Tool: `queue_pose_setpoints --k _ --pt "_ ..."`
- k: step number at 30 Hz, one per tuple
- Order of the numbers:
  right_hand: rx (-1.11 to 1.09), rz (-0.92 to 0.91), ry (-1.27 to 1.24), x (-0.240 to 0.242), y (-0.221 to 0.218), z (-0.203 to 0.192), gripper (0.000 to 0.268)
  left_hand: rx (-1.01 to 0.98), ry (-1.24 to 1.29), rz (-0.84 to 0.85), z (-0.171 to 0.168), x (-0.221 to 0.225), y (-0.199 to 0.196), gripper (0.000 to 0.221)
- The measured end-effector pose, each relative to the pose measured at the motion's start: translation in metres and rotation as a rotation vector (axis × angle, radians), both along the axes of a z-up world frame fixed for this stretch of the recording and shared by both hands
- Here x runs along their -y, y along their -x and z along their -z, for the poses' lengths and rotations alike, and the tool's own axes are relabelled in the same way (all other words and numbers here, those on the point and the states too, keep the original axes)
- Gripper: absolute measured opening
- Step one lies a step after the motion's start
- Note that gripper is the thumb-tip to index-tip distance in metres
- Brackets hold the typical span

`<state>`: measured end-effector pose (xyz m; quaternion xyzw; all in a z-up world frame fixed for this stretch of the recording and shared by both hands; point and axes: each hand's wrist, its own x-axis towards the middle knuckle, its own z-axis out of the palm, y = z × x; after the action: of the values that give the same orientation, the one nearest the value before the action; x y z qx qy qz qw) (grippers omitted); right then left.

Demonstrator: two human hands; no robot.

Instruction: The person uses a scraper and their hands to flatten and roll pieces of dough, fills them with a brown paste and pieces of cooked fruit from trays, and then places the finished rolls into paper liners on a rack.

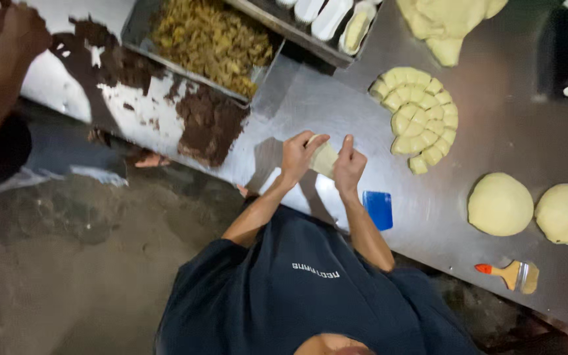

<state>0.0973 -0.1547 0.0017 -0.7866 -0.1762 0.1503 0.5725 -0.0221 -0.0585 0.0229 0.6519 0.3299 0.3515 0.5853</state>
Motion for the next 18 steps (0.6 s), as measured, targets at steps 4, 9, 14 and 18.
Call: queue_pose_setpoints --k 4,9,14,18 --pt "-0.334 0.024 -0.090 0.014 -0.025 0.029 0.062 -0.176 -0.081 -0.003 0.028 0.037 0.016 0.027" --pt "-1.078 -0.184 -0.207 0.029 0.008 0.017 0.034 -0.168 0.223 -0.066 0.090 0.014 0.033 0.036" --pt "-0.197 -0.200 -0.483 0.043 -0.038 -0.069 0.031 0.112 0.347 -0.039 0.087 -0.015 0.084 0.056" --pt "0.924 0.390 -0.418 0.043 -0.080 -0.093 0.021 0.023 0.334 -0.124 0.062 -0.029 0.103 0.052"
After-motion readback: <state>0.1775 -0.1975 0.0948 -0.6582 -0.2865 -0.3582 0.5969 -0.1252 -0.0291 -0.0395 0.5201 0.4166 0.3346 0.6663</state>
